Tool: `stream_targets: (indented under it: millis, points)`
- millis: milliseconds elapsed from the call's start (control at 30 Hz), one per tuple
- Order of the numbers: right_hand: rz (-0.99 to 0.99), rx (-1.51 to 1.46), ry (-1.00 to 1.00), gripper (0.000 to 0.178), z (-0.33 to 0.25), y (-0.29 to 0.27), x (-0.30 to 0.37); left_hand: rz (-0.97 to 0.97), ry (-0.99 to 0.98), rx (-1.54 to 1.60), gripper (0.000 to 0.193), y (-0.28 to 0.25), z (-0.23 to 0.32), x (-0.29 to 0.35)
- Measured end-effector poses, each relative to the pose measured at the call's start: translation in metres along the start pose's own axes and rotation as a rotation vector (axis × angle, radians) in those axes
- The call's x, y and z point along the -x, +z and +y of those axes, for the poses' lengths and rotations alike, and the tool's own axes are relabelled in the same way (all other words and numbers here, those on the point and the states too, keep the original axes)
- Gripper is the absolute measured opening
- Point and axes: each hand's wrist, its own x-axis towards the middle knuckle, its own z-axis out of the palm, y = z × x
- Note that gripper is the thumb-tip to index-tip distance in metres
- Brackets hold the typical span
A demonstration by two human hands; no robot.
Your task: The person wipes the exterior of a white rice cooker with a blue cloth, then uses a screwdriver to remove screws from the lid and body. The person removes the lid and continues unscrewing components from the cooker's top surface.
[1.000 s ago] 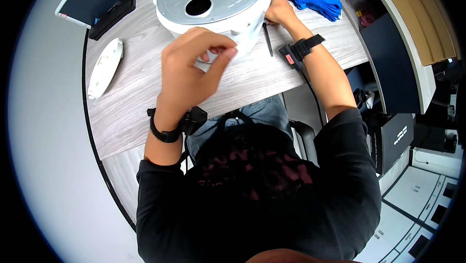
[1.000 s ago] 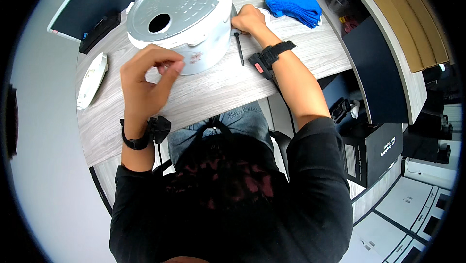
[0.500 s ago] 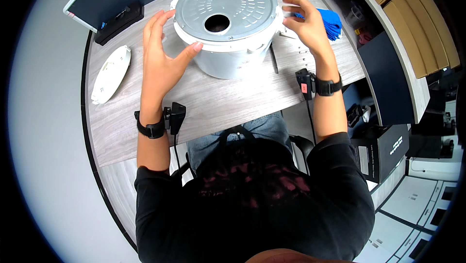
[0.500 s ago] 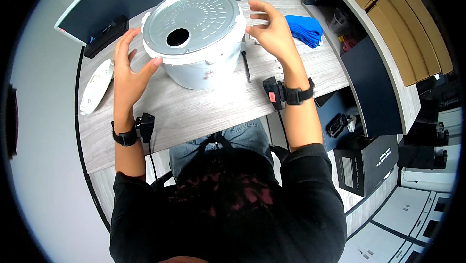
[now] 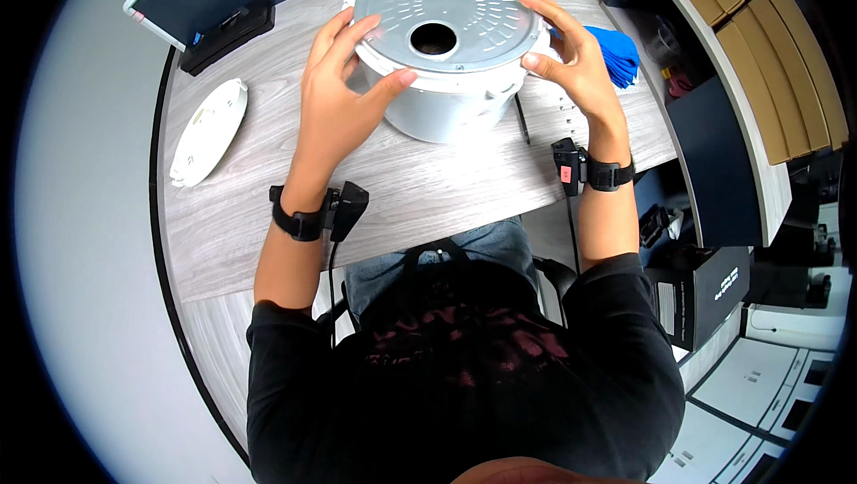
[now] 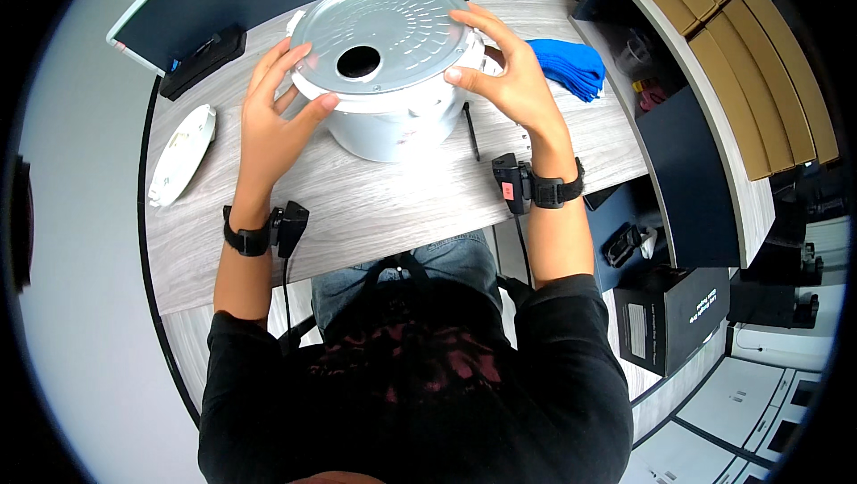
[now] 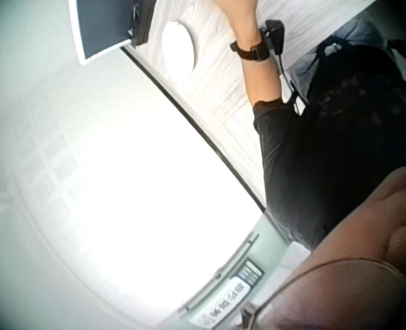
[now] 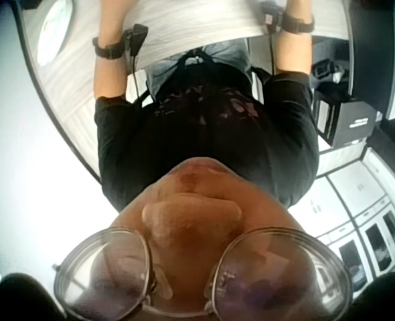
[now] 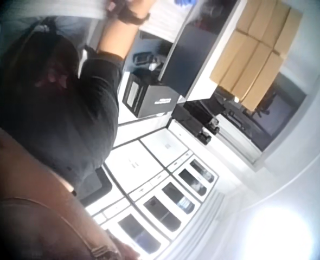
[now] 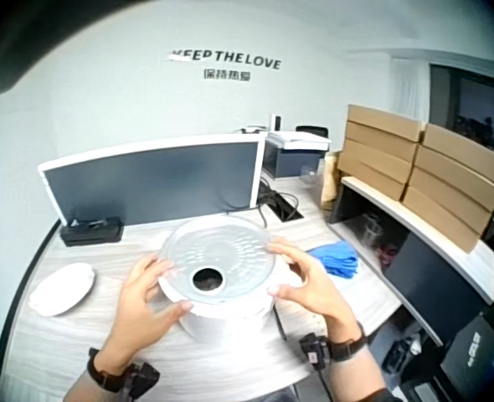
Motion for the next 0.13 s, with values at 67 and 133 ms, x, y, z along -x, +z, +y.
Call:
stream_targets:
  millis: [67,133]
  points:
    - [0.004,0.010,0.004,0.072,0.0039,-0.0051,-0.0029,-0.020,0.005,0.016,0.067,0.0039,-0.0027,-0.0051]
    - [-0.012,0.014,0.007,0.070,0.0068,-0.0105,-0.0060,-0.046,0.016,0.050,0.066,0.0078,-0.0059,-0.0114]
